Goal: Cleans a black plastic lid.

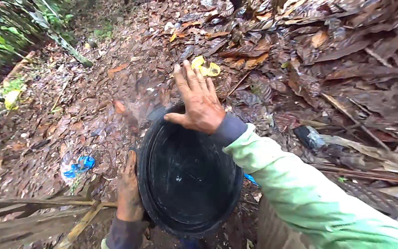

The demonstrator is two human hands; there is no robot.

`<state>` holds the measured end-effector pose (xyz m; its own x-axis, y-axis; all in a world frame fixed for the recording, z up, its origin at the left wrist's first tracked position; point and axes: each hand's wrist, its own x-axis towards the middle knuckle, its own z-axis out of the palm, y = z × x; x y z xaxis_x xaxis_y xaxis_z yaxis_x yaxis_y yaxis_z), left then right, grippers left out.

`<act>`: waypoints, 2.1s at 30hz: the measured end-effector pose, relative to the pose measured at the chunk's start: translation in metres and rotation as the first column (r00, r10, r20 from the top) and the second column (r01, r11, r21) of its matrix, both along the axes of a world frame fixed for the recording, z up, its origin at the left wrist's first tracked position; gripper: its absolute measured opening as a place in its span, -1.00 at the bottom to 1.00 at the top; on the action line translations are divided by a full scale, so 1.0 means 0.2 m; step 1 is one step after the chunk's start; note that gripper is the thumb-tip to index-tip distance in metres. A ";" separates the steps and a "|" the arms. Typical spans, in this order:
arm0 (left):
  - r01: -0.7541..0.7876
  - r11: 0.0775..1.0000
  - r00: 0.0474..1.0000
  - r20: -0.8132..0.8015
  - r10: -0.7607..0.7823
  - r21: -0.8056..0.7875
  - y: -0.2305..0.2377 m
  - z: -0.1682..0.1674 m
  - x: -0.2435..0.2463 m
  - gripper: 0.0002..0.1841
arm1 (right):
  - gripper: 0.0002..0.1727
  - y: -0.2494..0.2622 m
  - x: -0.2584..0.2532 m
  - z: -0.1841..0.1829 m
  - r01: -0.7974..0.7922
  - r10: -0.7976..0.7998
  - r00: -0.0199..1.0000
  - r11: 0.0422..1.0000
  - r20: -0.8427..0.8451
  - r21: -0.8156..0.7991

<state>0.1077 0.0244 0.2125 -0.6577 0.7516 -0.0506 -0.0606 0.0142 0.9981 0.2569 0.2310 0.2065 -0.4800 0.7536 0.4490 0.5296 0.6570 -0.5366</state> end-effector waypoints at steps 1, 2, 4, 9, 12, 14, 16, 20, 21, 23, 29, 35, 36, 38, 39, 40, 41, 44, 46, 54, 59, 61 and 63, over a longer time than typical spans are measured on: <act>0.014 1.000 1.000 0.011 -0.014 0.008 -0.01 0.00 -0.01 -0.54 | 0.39 0.00 0.00 0.00 -0.033 0.033 0.999 0.999 0.026 -0.033; 0.022 1.000 1.000 0.013 -0.022 0.021 -0.01 0.00 -0.02 -0.54 | 0.39 0.00 0.00 0.00 -0.059 0.061 0.997 0.996 0.039 -0.063; 0.016 1.000 1.000 -0.017 -0.015 0.023 -0.01 0.00 -0.02 -0.55 | 0.37 0.00 0.01 -0.01 -0.077 0.080 0.997 0.992 0.022 -0.102; 0.009 1.000 0.993 -0.116 -0.010 -0.011 -0.01 0.01 -0.03 -0.56 | 0.49 0.01 0.02 0.03 -0.150 0.149 0.989 0.947 -0.026 -0.283; 0.032 0.999 0.988 -0.154 -0.033 -0.004 -0.01 0.02 -0.02 -0.58 | 0.64 0.07 0.03 -0.02 -0.208 0.140 0.975 0.848 -0.172 -0.488; 0.039 0.999 0.983 -0.180 -0.036 0.013 -0.01 0.01 -0.03 -0.60 | 0.64 0.12 0.06 -0.09 -0.182 0.038 0.964 0.816 -0.263 -0.548; 0.042 0.999 0.971 -0.237 -0.032 0.035 -0.02 0.02 -0.06 -0.59 | 0.58 0.21 0.13 -0.22 -0.094 -0.123 0.939 0.806 -0.320 -0.585; -0.001 0.991 0.969 -0.244 0.034 0.133 -0.05 0.07 -0.13 -0.54 | 0.29 0.22 0.37 -0.57 0.282 -0.466 0.870 0.739 -0.161 -0.611; -0.001 0.988 0.974 -0.224 0.037 0.157 -0.05 0.09 -0.14 -0.54 | 0.16 0.15 0.42 -0.60 0.350 -0.489 0.862 0.766 -0.135 -0.539; -0.003 0.978 0.982 -0.186 0.043 0.209 -0.04 0.11 -0.16 -0.54 | -0.10 -0.04 0.45 -0.58 0.349 -0.403 0.906 0.884 -0.128 -0.311; 0.042 0.982 0.979 -0.203 -0.004 0.184 -0.02 0.08 -0.10 -0.57 | -0.25 -0.29 0.12 -0.26 0.054 -0.020 0.990 0.968 -0.137 0.246; 0.131 0.968 0.983 -0.154 -0.099 0.215 -0.01 0.09 -0.06 -0.56 | -0.08 -0.01 0.18 -0.25 0.144 -0.143 0.990 0.966 -0.019 0.214; 0.148 0.963 0.982 -0.151 -0.116 0.225 -0.01 0.08 -0.08 -0.56 | -0.11 0.03 0.25 -0.30 0.169 -0.173 0.985 0.972 0.011 0.166; 0.174 0.954 0.979 -0.146 -0.141 0.246 0.00 0.08 -0.12 -0.54 | -0.20 0.05 0.38 -0.48 0.191 -0.194 0.976 0.981 0.095 0.043; 0.166 0.953 0.981 -0.145 -0.132 0.254 0.02 0.08 -0.14 -0.54 | -0.19 0.03 0.43 -0.58 0.191 -0.184 0.972 0.981 0.149 -0.031; 0.152 0.955 0.982 -0.150 -0.117 0.256 0.05 0.08 -0.15 -0.54 | -0.16 -0.01 0.45 -0.67 0.185 -0.160 0.967 0.976 0.197 -0.114; 0.127 0.959 0.983 -0.161 -0.088 0.251 0.08 0.07 -0.16 -0.55 | -0.13 -0.07 0.45 -0.74 0.178 -0.128 0.962 0.964 0.241 -0.199; 0.063 0.974 0.984 -0.178 -0.024 0.216 0.20 -0.01 -0.19 -0.56 | -0.10 -0.29 0.39 -0.90 0.166 -0.050 0.956 0.905 0.289 -0.393; 0.019 0.983 0.980 -0.196 0.018 0.183 0.29 -0.06 -0.21 -0.58 | -0.12 -0.44 0.34 -0.97 0.170 -0.044 0.959 0.879 0.279 -0.445; -0.078 0.995 0.990 -0.110 0.084 0.056 0.51 -0.27 -0.18 -0.57 | -0.26 -0.89 0.17 -0.66 -0.073 -0.079 0.984 0.640 -0.159 -0.765; -0.087 0.996 0.996 -0.025 0.088 0.024 0.45 -0.13 -0.21 -0.58 | -0.52 -0.67 0.37 -0.24 0.035 -0.264 0.932 0.750 -0.250 -0.661; -0.138 0.990 0.990 -0.011 0.138 -0.018 0.38 0.00 -0.21 -0.60 | -0.50 -0.64 0.37 -0.25 0.222 -0.221 0.972 0.782 0.075 -0.582; -0.180 0.982 0.984 -0.008 0.180 -0.058 0.32 0.15 -0.21 -0.58 | -0.50 -0.73 0.25 -0.21 0.267 -0.168 0.961 0.773 0.220 -0.575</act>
